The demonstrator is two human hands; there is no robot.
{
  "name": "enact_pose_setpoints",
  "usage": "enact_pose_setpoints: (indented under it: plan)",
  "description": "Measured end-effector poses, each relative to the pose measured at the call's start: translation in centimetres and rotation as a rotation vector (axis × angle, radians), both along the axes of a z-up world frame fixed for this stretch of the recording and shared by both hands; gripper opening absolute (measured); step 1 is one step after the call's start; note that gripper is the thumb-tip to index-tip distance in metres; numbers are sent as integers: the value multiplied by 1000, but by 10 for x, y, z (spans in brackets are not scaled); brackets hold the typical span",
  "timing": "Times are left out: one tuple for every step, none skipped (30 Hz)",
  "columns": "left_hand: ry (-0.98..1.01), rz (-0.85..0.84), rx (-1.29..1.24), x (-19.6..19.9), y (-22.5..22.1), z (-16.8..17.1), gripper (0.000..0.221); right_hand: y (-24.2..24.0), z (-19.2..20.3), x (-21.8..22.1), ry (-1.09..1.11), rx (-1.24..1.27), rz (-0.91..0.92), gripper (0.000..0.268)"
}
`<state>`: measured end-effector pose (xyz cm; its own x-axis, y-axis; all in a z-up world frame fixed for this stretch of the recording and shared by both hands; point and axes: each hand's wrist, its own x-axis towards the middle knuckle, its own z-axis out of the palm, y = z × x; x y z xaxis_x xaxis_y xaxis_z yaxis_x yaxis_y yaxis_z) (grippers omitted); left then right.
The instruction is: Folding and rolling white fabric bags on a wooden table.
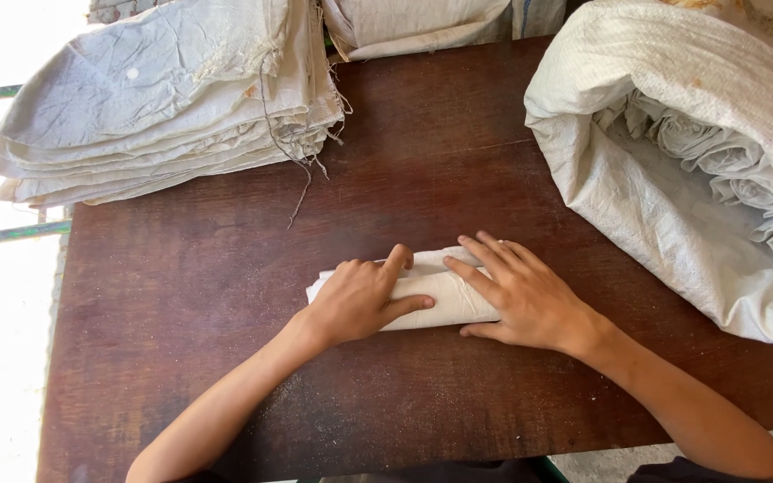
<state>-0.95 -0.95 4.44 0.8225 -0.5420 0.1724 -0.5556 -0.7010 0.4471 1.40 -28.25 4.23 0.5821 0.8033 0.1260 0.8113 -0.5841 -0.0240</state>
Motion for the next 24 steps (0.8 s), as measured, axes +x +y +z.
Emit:
enact_pose_setpoints:
  plan:
    - [1, -4, 1, -1, -1, 6, 66, 0, -1, 2, 1, 1, -4, 112]
    - [60, 0, 13, -3, -4, 12, 65, -1, -2, 2, 28, 8, 26, 109]
    - [119, 4, 25, -5, -6, 18, 63, -2, -2, 2, 55, 14, 57, 105]
    - [121, -6, 24, -5, -8, 24, 63, -2, 0, 4, 56, 14, 47, 105]
    - [220, 54, 117, -6, -10, 30, 62, -1, 2, 5, 50, -21, 41, 108]
    - [316, 117, 212, -7, -11, 36, 61, 1, 4, 6, 42, -53, 36, 111]
    - [314, 109, 214, -9, -9, 24, 61, 1, 4, 8, 41, -52, 28, 111]
    - [23, 75, 91, -10, -6, 12, 57, 1, 2, 10, 3, -25, 54, 109]
    - [-267, 37, -35, -11, -2, 0, 54, 1, 1, 12, -35, 2, 80, 108]
    - [-266, 30, -31, -13, -3, -1, 54, 2, 1, 14, -35, 6, 73, 108]
    - [-416, -81, 47, -15, -2, -2, 53, 3, 1, 16, 11, -65, 56, 106]
    - [-565, -192, 121, -17, -3, -3, 52, 3, 1, 17, 58, -138, 38, 104]
    - [-564, -199, 120, -20, -6, -2, 52, 3, 2, 17, 60, -137, 31, 104]
    - [-596, -171, 183, -22, -8, 0, 53, 3, 4, 19, 99, -127, 31, 102]
    - [-628, -142, 245, -24, -10, 1, 55, 2, 6, 21, 139, -117, 32, 99]
    - [-626, -155, 247, -24, -9, -6, 55, 2, 7, 18, 143, -111, 21, 99]
    - [-577, -117, 343, -24, -9, -14, 40, 1, 8, 14, 172, -42, 6, 98]
    - [-533, -79, 443, -23, -6, -21, 32, 2, 9, 13, 198, 30, -9, 97]
    - [-535, -92, 448, -19, -4, -18, 32, 3, 5, 8, 198, 40, -18, 97]
    - [-446, -71, 323, -14, -4, -16, 31, 2, 2, 5, -28, 157, 11, 90]
    - [-356, -50, 198, -10, -3, -14, 31, 2, 0, 2, -255, 273, 37, 83]
    - [-351, -49, 197, -3, 0, -6, 31, 3, -6, 2, -249, 273, 38, 83]
    - [-250, -70, 61, 4, 2, 1, 32, 3, -11, 3, -328, 240, 16, 83]
    - [-145, -98, -70, 12, 6, 8, 35, 4, -18, 1, -404, 212, -15, 83]
